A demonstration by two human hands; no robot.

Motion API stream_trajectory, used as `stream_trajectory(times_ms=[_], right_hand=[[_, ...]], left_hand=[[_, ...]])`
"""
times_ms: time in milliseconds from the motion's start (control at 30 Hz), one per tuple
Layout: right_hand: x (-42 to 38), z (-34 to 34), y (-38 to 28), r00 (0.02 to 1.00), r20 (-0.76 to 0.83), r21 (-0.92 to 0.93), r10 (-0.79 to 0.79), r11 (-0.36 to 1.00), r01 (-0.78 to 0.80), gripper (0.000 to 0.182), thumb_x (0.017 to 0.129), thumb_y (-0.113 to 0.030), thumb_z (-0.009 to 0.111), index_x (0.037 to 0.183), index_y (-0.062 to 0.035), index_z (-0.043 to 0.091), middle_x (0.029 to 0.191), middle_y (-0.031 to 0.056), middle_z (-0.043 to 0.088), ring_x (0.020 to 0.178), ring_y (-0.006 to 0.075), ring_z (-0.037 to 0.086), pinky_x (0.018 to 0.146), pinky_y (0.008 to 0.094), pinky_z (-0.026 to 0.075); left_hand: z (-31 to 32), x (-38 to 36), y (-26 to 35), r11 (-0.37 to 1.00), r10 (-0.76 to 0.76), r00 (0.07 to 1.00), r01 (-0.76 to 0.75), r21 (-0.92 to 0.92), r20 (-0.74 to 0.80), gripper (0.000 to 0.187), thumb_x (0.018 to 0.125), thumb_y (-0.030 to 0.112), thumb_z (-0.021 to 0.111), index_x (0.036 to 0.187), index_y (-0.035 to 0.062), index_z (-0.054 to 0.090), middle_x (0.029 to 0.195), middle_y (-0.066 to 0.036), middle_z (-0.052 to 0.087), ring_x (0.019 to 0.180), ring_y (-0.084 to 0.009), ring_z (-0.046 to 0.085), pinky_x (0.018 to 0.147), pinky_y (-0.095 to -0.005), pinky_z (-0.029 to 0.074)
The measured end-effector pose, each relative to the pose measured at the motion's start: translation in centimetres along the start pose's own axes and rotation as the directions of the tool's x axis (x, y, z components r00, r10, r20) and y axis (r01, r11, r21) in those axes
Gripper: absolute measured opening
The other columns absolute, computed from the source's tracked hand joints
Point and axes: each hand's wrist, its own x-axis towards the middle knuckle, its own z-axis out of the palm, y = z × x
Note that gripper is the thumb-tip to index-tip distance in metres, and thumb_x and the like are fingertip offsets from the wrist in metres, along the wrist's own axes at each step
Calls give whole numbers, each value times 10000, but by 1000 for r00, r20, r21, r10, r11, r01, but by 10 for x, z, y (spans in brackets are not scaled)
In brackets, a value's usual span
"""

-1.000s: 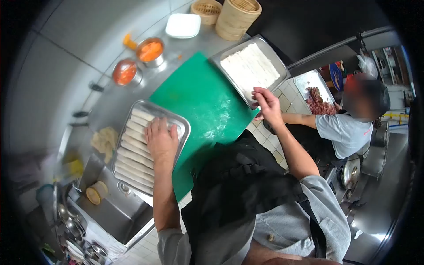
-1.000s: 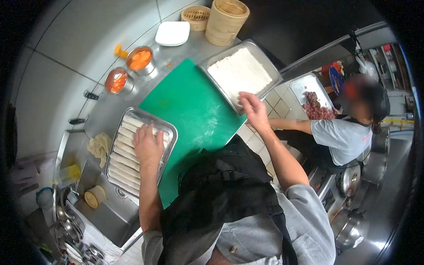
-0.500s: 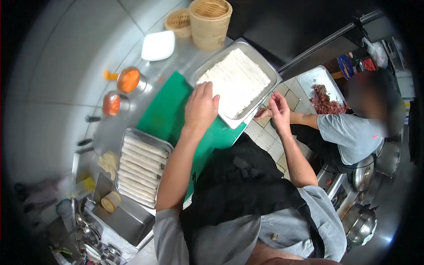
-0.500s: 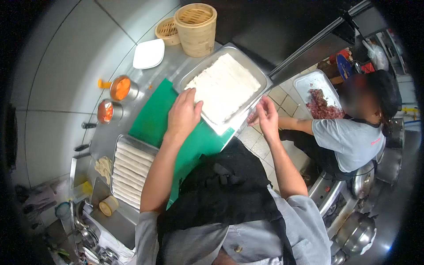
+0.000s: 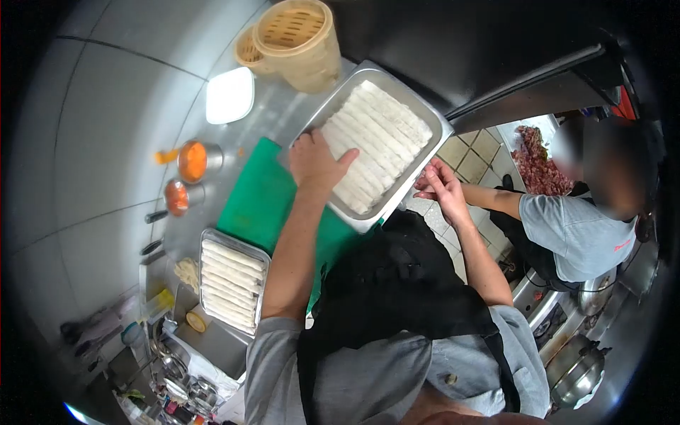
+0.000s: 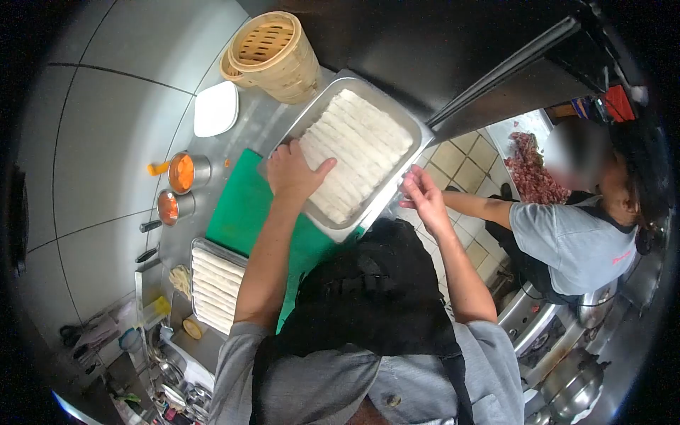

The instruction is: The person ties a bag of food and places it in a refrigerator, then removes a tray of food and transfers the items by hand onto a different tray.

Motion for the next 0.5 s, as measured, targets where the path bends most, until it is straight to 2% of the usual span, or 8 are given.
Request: stream_trajectory(times_ms=[200,267,300,333,367,400,467,500], right_hand=[[3,4,-4,989,67,35,131,990,-133,432,1014,-358,626,1254,-8,543,1159,88,599,976,155,617,756,315,613],[-3,3,-3,992,100,-60,80,995,-74,427,1002,-338,649,1247,-4,545,1139,92,601,938,148,621,746,310,621],[-3,2,0,991,96,-86,89,993,-80,432,982,-293,683,1260,0,529,1140,104,609,954,159,637,730,311,628],[-5,8,0,990,107,-89,87,993,-78,432,982,-293,683,1260,0,529,1140,104,609,954,159,637,730,311,628],[-9,17,-2,992,84,-88,98,992,-90,442,973,-272,694,1270,2,515,1137,108,614,964,165,642,713,310,630],[-11,25,-3,992,65,-92,106,991,-100,455,964,-250,706,1280,4,500,1135,112,619,974,170,646,695,308,632],[-4,35,10,997,31,-63,64,996,-62,449,945,-169,704,1278,30,476,1107,127,629,928,178,660,633,306,622],[-1,37,12,998,-4,-79,70,994,-70,432,933,-130,684,1267,47,474,1085,137,632,897,176,664,608,298,612]], left_hand=[[27,-22,-12,953,147,989,-147,-266,-21,700,796,526,768,1186,-37,625,1046,-244,651,995,-422,626,889,-496,502],[26,-43,-30,901,191,882,-332,-280,-431,624,811,404,808,1203,-42,616,1065,-213,672,1026,-363,646,920,-462,508],[34,-58,-37,906,181,883,-321,-276,-432,624,811,404,808,1203,-42,616,1065,-213,672,1026,-363,646,920,-462,508],[39,-72,-41,875,-83,897,-143,-463,-435,595,814,363,808,1208,-35,604,1085,-201,673,1042,-344,648,906,-435,514],[42,-81,-47,773,-340,857,20,-635,-387,569,817,322,808,1213,-27,593,1105,-189,675,1057,-326,650,893,-407,520],[47,-86,-50,773,-350,849,23,-633,-396,569,817,322,808,1213,-27,593,1105,-189,675,1057,-326,650,893,-407,520],[35,-90,-32,533,-395,895,405,-743,205,531,809,264,809,1174,-50,585,1112,-193,673,1033,-310,661,908,-375,522],[62,-86,-31,376,-357,925,266,-888,126,444,786,172,790,1099,-53,570,1037,-178,664,921,-278,655,858,-370,524]])
